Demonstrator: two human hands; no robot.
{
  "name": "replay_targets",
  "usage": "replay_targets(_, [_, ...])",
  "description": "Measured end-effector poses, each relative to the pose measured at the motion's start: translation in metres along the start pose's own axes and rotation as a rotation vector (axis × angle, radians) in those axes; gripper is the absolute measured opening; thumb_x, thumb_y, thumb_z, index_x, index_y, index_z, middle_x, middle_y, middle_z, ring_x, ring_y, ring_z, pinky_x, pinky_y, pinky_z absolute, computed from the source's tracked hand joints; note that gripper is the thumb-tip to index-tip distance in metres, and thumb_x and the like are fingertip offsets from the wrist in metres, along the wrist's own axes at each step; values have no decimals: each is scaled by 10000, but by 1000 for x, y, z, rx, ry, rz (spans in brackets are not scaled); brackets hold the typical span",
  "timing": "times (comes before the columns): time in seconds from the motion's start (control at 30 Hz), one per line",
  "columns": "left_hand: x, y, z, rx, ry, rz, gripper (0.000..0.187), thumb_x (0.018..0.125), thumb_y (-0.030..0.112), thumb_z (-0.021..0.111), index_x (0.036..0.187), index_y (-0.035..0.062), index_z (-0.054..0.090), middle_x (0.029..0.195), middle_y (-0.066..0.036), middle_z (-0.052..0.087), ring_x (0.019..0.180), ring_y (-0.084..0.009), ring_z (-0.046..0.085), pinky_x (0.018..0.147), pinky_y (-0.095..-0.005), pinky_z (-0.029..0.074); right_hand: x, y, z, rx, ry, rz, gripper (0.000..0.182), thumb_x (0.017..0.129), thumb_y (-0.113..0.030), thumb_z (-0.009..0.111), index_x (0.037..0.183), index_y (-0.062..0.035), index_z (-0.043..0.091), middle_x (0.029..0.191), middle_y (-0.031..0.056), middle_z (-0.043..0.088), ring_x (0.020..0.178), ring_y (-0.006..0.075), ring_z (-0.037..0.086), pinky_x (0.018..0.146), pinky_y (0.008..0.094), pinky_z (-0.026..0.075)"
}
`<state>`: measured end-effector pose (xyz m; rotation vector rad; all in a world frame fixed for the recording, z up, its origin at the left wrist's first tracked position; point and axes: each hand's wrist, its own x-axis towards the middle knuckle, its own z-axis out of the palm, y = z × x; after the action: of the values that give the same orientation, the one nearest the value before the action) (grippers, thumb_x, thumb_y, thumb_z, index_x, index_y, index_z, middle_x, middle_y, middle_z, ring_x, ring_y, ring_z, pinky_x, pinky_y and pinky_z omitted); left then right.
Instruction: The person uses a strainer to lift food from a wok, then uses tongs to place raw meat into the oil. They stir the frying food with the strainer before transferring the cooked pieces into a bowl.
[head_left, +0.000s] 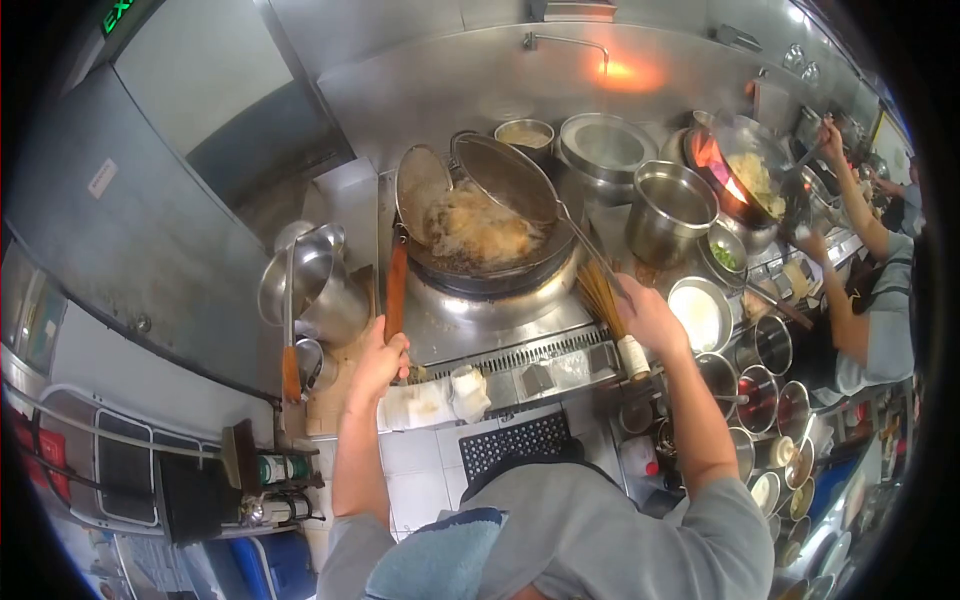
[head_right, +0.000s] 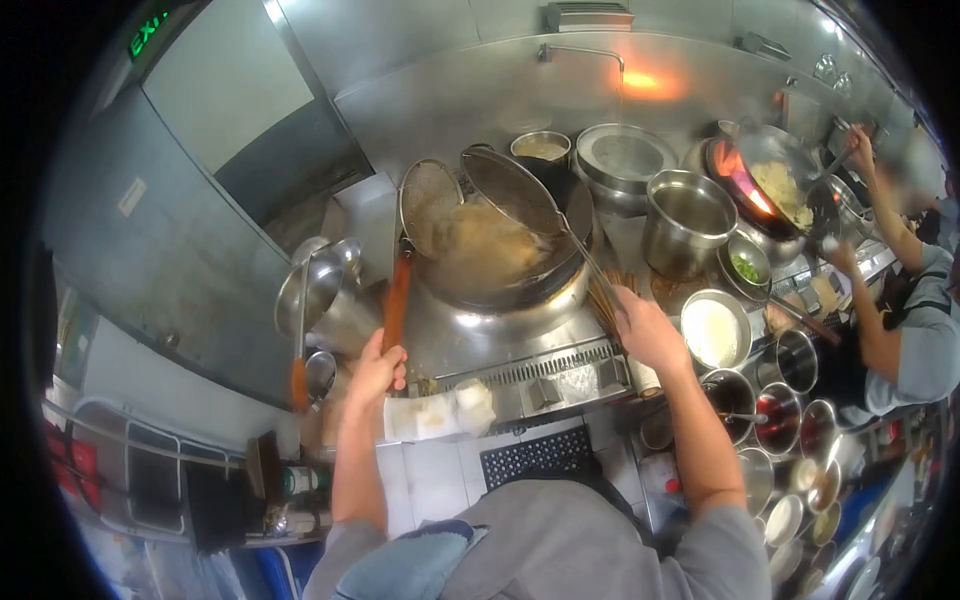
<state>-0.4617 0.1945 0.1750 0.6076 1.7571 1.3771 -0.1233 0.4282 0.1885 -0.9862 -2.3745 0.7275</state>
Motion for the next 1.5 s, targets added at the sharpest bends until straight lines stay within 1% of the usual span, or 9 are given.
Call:
replay_targets(0.17, [22, -7, 10, 331, 87, 96, 386, 889, 70, 480, 1272, 42, 436, 954, -130, 583, 641, -220, 591, 569, -340, 501, 9, 6, 26, 0, 11, 37, 360, 843, -89, 542, 1183, 27, 518, 951, 310, 608, 939, 465, 576, 820, 513, 447])
replay_targets(0.23, [38, -34, 6, 578, 184, 376, 531, 870, 89, 535, 1372, 27, 374, 1205, -249, 567, 1158, -384, 526, 994, -390, 400, 9, 11, 32, 64, 78, 85, 338, 841, -100, 539, 1154, 28, 531, 955, 312, 606, 958, 468, 567, 819, 511, 439])
replay_targets(0.33, [41, -34, 18, 760, 228, 383, 559, 867, 83, 533, 1394, 40, 353, 1151, -283, 575, 1090, -427, 547, 939, -453, 432, 2, 17, 40, 139, 176, 159, 312, 837, -89, 512, 1118, 44, 541, 854, 290, 625, 791, 436, 618, 711, 481, 466])
replay_targets(0.53, [21, -15, 42, 984, 96, 341, 618, 845, 38, 508, 1429, 65, 308, 1078, -304, 581, 1012, -452, 569, 878, -499, 453, 5, 9, 35, 658, 157, 418, 264, 857, -51, 467, 1101, 43, 499, 657, 75, 526, 441, 128, 472, 364, 297, 358])
replay_targets(0.8, [-19, -34, 21, 1238, 83, 427, 729, 767, -13, 545, 1449, 107, 314, 1111, -317, 530, 865, -451, 614, 764, -488, 510, 1, 2, 35, 813, 156, 364, 144, 880, -58, 463, 981, 43, 478, 689, 54, 527, 432, 97, 434, 345, 247, 325])
replay_targets(1.03, [-38, -16, 13, 1478, 178, 399, 745, 750, -3, 554, 1447, 139, 334, 1161, -301, 506, 831, -421, 631, 731, -475, 526, 16, 37, 12, 1469, 29, 450, 276, 896, -31, 501, 1135, 36, 382, 742, 45, 522, 440, 54, 360, 354, 212, 281])
replay_targets(1.33, [-65, -33, 71, 1337, 236, 302, 703, 779, 11, 542, 1439, 127, 332, 1180, -347, 495, 913, -454, 611, 781, -499, 503, -16, 76, -61, 1508, 205, 434, 146, 901, 3, 456, 1029, 21, 390, 756, 93, 520, 453, 46, 360, 343, 184, 269])
replay_targets(1.43, [-47, -44, 71, 1303, 253, 365, 706, 779, -1, 539, 1441, 134, 336, 1180, -343, 497, 934, -458, 603, 799, -490, 496, -22, 100, -70, 1508, 257, 454, 377, 900, 16, 463, 1231, 9, 284, 767, 89, 506, 452, 40, 357, 317, 174, 258])
replay_targets(1.5, [-40, -42, 64, 1307, 230, 342, 686, 799, 17, 550, 1441, 150, 347, 1169, -315, 505, 963, -447, 591, 815, -484, 492, -23, 105, -78, 1598, 374, 515, 207, 909, -10, 437, 1104, -6, 365, 719, 80, 517, 418, 41, 348, 304, 176, 277])
